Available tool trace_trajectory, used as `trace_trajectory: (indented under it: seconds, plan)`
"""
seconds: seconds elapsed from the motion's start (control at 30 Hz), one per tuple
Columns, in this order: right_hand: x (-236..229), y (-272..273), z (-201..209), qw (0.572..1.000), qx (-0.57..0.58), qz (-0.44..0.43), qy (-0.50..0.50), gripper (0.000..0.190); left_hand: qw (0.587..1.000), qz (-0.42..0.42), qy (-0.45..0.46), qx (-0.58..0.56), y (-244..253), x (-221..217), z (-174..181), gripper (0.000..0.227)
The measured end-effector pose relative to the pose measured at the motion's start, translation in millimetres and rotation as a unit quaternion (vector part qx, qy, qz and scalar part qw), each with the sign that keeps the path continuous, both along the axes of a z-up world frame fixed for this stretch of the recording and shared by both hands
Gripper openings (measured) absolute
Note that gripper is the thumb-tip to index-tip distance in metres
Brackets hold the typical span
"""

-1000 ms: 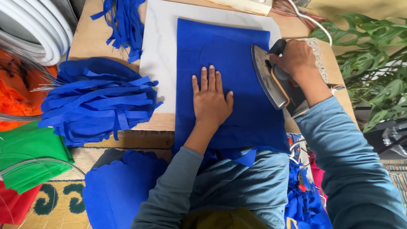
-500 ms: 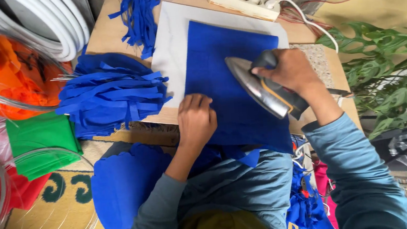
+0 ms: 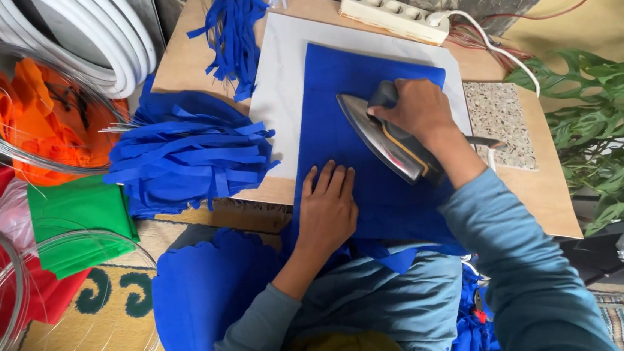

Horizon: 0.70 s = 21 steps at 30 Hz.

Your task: The person is ironing blue fabric pieces on a flat board and then stacking them.

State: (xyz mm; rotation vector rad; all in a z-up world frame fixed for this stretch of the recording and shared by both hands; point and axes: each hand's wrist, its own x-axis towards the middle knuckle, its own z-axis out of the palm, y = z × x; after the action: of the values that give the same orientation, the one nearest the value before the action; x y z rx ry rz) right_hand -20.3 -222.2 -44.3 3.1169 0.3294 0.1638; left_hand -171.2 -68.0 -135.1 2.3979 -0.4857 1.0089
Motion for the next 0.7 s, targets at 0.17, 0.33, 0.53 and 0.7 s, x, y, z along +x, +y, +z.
trace_trajectory:
  seconds: [0.17,0.33,0.53,0.7]
  plan:
    - [32.6,1.6,-6.5,0.999,0.009,-0.034,0.014,0.051,1.000,0.014,0.013,0.003,-5.9,12.3,2.8,0.026]
    - [31.6,-1.4,-8.5,0.999,0.014,-0.035,0.018,0.049,0.999,0.052,-0.014,-0.003,-18.9,59.6,4.7,0.022]
    - [0.8,-8.4,15.5,0.996,0.017,-0.065,0.052,0.046,0.941,0.056,0.311,0.122,-23.8,75.5,2.3,0.058]
    - [24.1,-20.5,8.5,0.996,0.002,-0.080,0.038,0.050,0.938,0.053,0.322,0.119,-21.3,71.5,13.1,0.057]
